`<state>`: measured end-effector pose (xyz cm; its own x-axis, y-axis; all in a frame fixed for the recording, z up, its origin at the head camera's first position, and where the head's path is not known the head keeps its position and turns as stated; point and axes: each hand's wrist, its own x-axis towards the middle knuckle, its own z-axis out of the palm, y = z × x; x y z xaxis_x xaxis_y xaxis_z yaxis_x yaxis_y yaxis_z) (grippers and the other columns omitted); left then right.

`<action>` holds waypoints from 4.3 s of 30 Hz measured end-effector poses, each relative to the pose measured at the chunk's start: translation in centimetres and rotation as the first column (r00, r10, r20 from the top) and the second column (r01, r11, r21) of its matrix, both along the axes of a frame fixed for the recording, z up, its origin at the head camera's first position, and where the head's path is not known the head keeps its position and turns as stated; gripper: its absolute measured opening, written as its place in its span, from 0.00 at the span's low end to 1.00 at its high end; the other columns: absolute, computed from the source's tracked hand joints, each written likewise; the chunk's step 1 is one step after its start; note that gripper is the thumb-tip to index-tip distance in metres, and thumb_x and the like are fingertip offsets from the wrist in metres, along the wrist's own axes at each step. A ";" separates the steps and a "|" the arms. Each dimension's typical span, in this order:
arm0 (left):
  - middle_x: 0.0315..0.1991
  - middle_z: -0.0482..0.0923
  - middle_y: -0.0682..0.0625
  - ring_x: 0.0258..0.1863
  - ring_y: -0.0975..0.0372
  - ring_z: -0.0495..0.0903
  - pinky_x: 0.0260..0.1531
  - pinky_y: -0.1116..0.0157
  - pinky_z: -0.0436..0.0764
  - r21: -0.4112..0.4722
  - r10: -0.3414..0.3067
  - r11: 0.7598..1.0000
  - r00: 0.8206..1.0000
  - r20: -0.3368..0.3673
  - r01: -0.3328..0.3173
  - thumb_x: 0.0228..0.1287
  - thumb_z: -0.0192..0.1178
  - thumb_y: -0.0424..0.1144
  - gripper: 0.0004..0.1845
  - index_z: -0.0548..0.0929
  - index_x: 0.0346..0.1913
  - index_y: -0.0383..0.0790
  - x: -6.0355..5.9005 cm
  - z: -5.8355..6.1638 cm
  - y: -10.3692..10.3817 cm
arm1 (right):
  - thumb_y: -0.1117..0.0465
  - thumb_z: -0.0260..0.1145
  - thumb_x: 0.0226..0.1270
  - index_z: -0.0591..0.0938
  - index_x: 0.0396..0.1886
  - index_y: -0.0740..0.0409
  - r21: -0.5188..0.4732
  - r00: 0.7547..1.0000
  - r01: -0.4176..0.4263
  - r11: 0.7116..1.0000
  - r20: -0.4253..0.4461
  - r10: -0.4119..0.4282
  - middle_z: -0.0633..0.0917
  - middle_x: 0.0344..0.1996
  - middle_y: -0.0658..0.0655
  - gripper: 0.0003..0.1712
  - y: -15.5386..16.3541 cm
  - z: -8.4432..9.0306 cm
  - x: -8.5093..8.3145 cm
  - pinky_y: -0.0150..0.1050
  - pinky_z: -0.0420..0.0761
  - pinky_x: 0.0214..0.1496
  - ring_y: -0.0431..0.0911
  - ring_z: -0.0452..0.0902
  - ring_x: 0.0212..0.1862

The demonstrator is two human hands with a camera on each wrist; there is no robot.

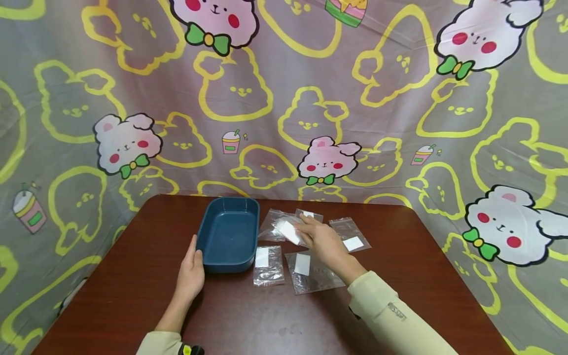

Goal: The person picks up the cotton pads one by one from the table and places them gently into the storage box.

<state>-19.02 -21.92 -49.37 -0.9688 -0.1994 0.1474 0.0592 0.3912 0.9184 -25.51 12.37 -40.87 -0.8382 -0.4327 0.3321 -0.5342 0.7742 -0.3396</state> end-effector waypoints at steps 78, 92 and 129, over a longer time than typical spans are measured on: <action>0.79 0.47 0.35 0.77 0.43 0.47 0.73 0.45 0.49 -0.006 0.033 0.999 0.997 -0.070 -0.033 0.82 0.38 0.31 0.29 0.47 0.80 0.32 -0.2 -0.5 0.8 | 0.50 0.65 0.73 0.81 0.65 0.49 0.190 0.955 -0.257 0.948 -0.100 0.279 0.72 0.70 0.53 0.24 -9.4 -3.1 -0.1 0.45 0.70 0.69 0.50 0.64 0.73; 0.79 0.46 0.37 0.77 0.45 0.46 0.74 0.47 0.48 0.005 0.042 0.999 0.998 -0.046 -0.042 0.82 0.37 0.32 0.30 0.46 0.80 0.34 -0.4 -0.4 0.7 | 0.49 0.68 0.70 0.81 0.65 0.55 0.116 0.970 -0.222 0.968 -0.069 0.231 0.75 0.68 0.56 0.27 -3.7 -5.1 0.7 0.55 0.75 0.63 0.55 0.69 0.69; 0.80 0.44 0.39 0.77 0.46 0.45 0.74 0.48 0.47 0.025 0.039 0.999 0.999 -0.025 -0.038 0.82 0.37 0.33 0.30 0.45 0.81 0.37 -0.5 -0.1 0.4 | 0.43 0.70 0.65 0.81 0.65 0.57 0.112 0.996 -0.006 0.994 0.091 -0.005 0.74 0.69 0.60 0.34 8.1 -8.7 2.7 0.58 0.73 0.64 0.59 0.69 0.69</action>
